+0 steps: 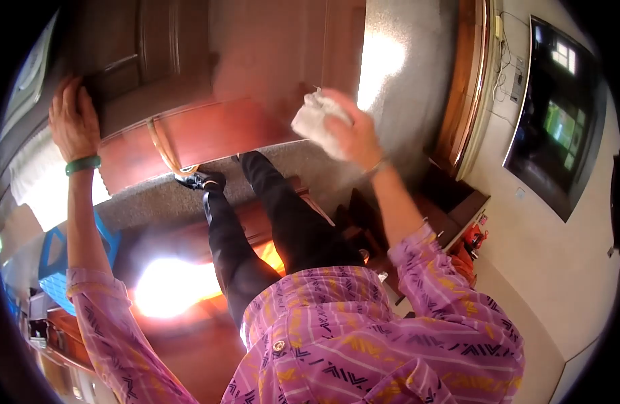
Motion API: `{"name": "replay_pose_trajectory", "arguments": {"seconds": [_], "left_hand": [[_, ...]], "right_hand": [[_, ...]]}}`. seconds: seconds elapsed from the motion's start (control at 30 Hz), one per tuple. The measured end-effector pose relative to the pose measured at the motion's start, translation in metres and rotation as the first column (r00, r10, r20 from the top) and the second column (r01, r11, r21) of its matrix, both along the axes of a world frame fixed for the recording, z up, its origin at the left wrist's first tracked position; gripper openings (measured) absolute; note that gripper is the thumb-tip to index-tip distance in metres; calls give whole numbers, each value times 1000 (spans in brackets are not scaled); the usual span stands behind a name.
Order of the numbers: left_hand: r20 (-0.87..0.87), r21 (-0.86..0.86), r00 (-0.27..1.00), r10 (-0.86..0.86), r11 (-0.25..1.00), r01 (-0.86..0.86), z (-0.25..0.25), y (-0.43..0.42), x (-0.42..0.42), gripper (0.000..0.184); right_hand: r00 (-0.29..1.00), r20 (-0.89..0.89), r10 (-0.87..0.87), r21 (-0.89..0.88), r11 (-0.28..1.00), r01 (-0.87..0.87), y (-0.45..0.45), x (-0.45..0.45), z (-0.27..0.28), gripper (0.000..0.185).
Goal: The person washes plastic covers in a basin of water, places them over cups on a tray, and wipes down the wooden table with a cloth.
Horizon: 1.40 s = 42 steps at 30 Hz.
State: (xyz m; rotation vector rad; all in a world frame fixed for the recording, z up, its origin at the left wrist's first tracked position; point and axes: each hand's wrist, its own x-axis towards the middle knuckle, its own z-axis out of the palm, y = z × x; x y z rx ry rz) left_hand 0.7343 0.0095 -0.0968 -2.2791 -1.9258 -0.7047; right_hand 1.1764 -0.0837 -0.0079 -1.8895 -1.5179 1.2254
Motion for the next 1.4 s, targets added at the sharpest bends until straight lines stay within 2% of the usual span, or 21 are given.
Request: {"name": "replay_pose_trajectory", "arguments": {"seconds": [0.03,0.07,0.1,0.13,0.17,0.27,0.3,0.33,0.4,0.47,0.53,0.63,0.7,0.87,0.93,1.0,1.07,1.2,1.3,1.37,1.4], "left_hand": [[-9,9,1000,-1,1000,1,5,0,2,24],[-19,9,1000,-1,1000,1,6,0,2,24],[-29,5,1000,-2,1000,2,6,0,2,24],[-18,7,1000,-5,1000,5,5,0,3,24],[-8,7,1000,-10,1000,10,5,-1,2,24],[-31,6,1000,-1,1000,1,5,0,2,23],[-45,11,999,10,1000,-10,6,0,3,22],[-64,5,998,7,1000,-6,9,-1,4,22],[-6,-7,1000,3,1000,-3,11,1,8,22],[-20,-4,1000,-8,1000,8,10,0,7,22],[-11,-10,1000,3,1000,-3,11,-1,8,22],[-9,-25,1000,5,1000,-6,11,-2,9,22],[-16,-15,1000,-6,1000,6,12,-1,10,21],[-15,-3,1000,-3,1000,3,8,-1,6,22],[-15,9,1000,-4,1000,4,7,0,5,22],[-15,21,1000,-18,1000,18,7,0,4,22],[-21,23,1000,13,1000,-13,5,0,5,22],[-23,0,999,24,1000,-24,9,1,7,22],[-32,28,999,37,999,-36,8,1,8,22],[-18,13,1000,23,1000,-23,11,1,9,22],[-23,29,999,25,999,-25,11,2,9,22]], "right_hand": [[983,-150,-104,-266,962,61,23,9,14,43],[972,-194,-136,-236,968,89,43,19,11,44],[988,-104,-113,-134,986,98,65,29,1,45],[990,82,-112,91,990,104,83,39,-23,44],[916,397,-58,345,934,-91,100,34,-34,42],[739,635,-225,555,799,-234,90,0,-75,44],[750,608,-260,558,812,-171,79,-18,-81,45],[774,596,-215,562,800,-210,67,-40,-76,49],[852,524,-19,548,773,-319,53,-78,-66,53],[887,462,23,552,775,-307,64,-103,-71,58],[949,314,-9,621,759,-198,92,-110,-72,61],[957,280,-71,637,760,-130,98,-127,-62,50],[945,320,63,581,775,-248,79,-125,-80,61],[945,251,208,461,833,-305,-32,-152,-56,52],[934,275,226,437,836,-331,-39,-152,-55,53],[937,201,286,458,818,-348,-37,-134,-52,52],[900,347,263,427,810,-401,-49,-95,-58,52],[885,458,85,425,853,-302,-50,-28,-56,49],[873,440,-211,459,888,-17,-47,-43,-59,51],[865,460,-201,462,886,-39,-46,-83,-57,57],[909,407,-87,432,896,-108,-50,-103,-54,57]]}}
